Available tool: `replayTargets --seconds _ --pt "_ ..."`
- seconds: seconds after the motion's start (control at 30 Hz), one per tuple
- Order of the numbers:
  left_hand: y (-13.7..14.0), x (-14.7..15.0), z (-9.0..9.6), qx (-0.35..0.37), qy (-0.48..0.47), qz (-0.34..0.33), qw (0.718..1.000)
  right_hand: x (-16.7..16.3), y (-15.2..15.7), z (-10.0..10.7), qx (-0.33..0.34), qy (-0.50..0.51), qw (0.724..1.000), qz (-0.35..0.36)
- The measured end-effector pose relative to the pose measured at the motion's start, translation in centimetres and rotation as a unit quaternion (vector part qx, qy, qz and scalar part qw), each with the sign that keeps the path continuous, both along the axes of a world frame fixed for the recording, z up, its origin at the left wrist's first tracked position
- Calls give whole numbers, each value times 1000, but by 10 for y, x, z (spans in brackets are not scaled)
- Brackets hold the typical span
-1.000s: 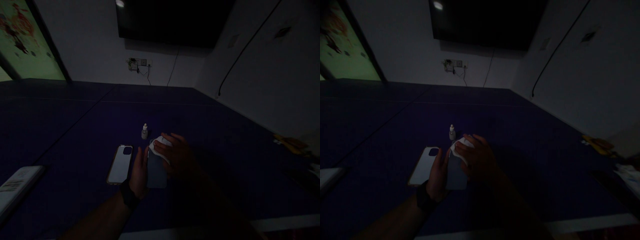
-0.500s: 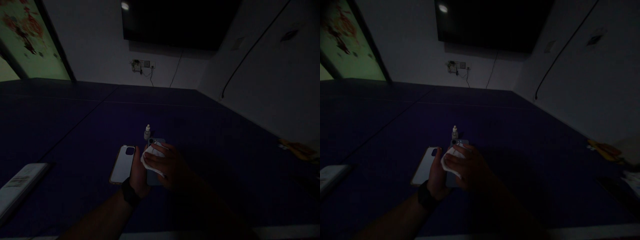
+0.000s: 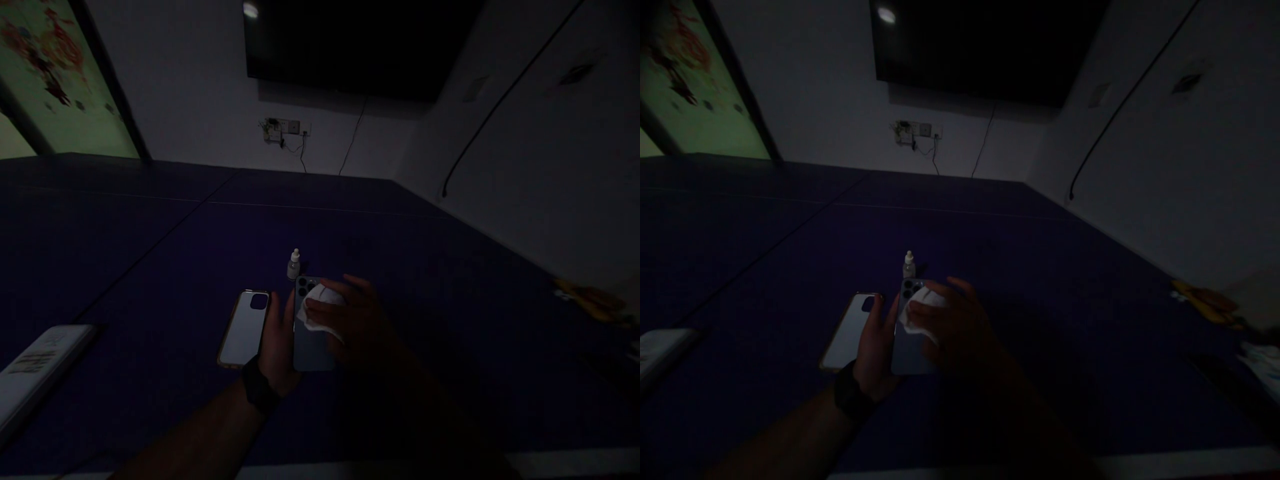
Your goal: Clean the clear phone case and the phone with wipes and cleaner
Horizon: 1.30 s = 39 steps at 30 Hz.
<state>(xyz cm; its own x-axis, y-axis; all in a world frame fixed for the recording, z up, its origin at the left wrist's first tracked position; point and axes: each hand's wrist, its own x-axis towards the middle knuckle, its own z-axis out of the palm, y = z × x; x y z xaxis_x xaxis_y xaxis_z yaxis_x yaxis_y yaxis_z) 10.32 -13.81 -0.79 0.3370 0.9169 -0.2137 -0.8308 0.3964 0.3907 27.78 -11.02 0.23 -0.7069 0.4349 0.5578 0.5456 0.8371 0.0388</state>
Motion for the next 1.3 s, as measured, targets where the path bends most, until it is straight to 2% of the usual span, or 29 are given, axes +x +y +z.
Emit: replayTargets --seconds 0.1,0.3,0.47,0.63,0.8,0.97,1.07,1.17,1.3 --pt "0 0 -2 0 0 7 1000 0 -1 0 -20 -17 999 39" --pt "0 0 -3 22 -4 2 1000 0 -3 3 -19 -14 999 -32" --pt "1 -1 -4 23 -16 6 1000 -3 -6 6 -46 -60 997 -5" --pt "1 0 -2 28 -5 7 1000 -3 -5 5 -26 -26 998 -45" --pt "0 0 -3 15 -10 18 1000 -3 -5 6 -38 -39 999 -1" --pt "0 -1 -2 24 -2 2 1000 -4 -6 11 -43 -36 998 -42" --pt "-1 -1 -1 31 2 9 999 -1 -7 11 -58 -36 997 -32" --pt "-1 0 1 9 -4 19 1000 -5 -8 10 -74 -58 995 -10" --pt "-1 1 3 -6 -2 19 1000 -8 -8 11 -78 -59 994 -47"
